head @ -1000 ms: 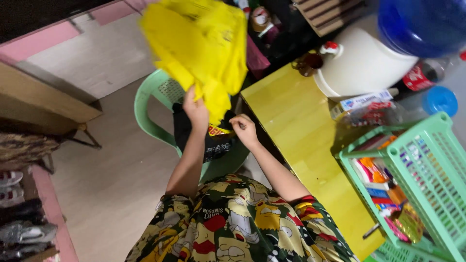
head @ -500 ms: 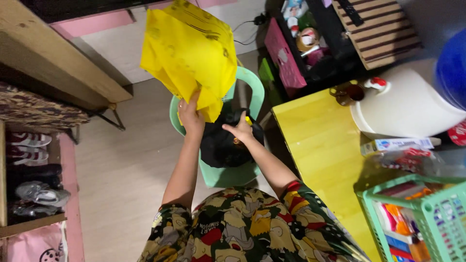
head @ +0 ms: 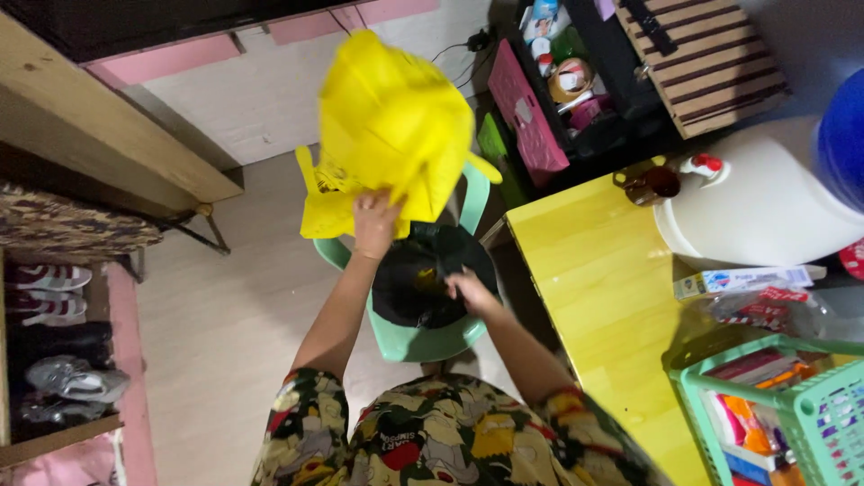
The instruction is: Organizing snacks and packing them into a black backpack.
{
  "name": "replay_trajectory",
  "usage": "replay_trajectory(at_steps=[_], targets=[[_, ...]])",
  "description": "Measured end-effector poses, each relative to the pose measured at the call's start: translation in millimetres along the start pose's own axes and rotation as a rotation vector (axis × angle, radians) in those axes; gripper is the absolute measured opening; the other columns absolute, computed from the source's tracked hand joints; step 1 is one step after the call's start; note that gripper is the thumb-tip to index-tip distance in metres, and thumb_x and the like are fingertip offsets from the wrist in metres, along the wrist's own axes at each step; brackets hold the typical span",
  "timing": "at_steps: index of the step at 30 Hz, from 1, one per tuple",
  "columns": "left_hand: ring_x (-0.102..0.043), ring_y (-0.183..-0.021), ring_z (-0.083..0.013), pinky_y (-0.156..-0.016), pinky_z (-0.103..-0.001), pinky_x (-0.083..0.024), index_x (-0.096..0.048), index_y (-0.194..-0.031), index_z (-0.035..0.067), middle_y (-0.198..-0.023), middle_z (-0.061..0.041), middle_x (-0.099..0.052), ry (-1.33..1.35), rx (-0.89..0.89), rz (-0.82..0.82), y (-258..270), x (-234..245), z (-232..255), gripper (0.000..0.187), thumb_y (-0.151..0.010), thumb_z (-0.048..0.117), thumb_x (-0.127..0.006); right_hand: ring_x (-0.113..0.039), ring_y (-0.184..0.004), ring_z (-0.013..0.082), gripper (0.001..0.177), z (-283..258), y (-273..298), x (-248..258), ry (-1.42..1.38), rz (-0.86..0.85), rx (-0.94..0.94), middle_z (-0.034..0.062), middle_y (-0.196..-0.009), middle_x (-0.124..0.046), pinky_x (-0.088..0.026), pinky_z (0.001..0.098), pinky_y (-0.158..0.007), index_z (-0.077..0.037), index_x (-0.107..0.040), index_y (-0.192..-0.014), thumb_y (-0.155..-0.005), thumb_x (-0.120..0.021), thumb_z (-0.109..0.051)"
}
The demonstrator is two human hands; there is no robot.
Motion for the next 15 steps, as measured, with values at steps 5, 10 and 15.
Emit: replay_trajectory(at_steps=[5,10,15], targets=[[-0.057,-0.123,-0.0312,-0.106,-0.05,-0.043,-0.073,-0.118,0.015,-0.131,-0.009,-0.068,0.016,0.121,-0.485,99,-160,-38,0.031,-0.087,0.014,-0.066,-0.055,-0.055,0.0149,0.006,-11,66,-11,0.153,-0.021,0.008,0.0037,-0.064,-0.058,-0.047,0.0304,-0.055,-0.005,-0.062,-0.083,-0.088,-0.064,-0.007],[-0.041,-0.131,-0.0475,-0.108,-0.058,-0.033,-0.048,-0.149,-0.008,-0.152,-0.029,-0.045,0.511,0.409,-0.053,112,-225,-24,0.055,-0.105,0.022,-0.063,-0.054,-0.057,0.0152,0.005,-13,121,-6,0.382,-0.006,-0.097,0.0046,-0.066,-0.059,-0.045,0.0326,-0.056,-0.004,-0.065,-0.086,-0.089,-0.065,-0.008],[-0.043,-0.133,-0.0478,-0.102,-0.056,-0.037,-0.048,-0.148,-0.005,-0.152,-0.029,-0.044,0.495,0.47,-0.225,105,-275,-16,0.062,-0.099,0.028,-0.064,-0.069,-0.081,0.0159,0.021,-15,142,14,0.443,0.027,-0.167,0.0042,-0.084,-0.074,-0.055,0.0302,-0.079,-0.004,-0.068,-0.106,-0.086,-0.072,-0.012]])
Point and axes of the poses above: each hand's wrist, its own y-axis away from the middle knuckle, its own x-axis out of the back of the hand, z = x × y, the point moved 6 cm from there along -y, towards the middle knuckle
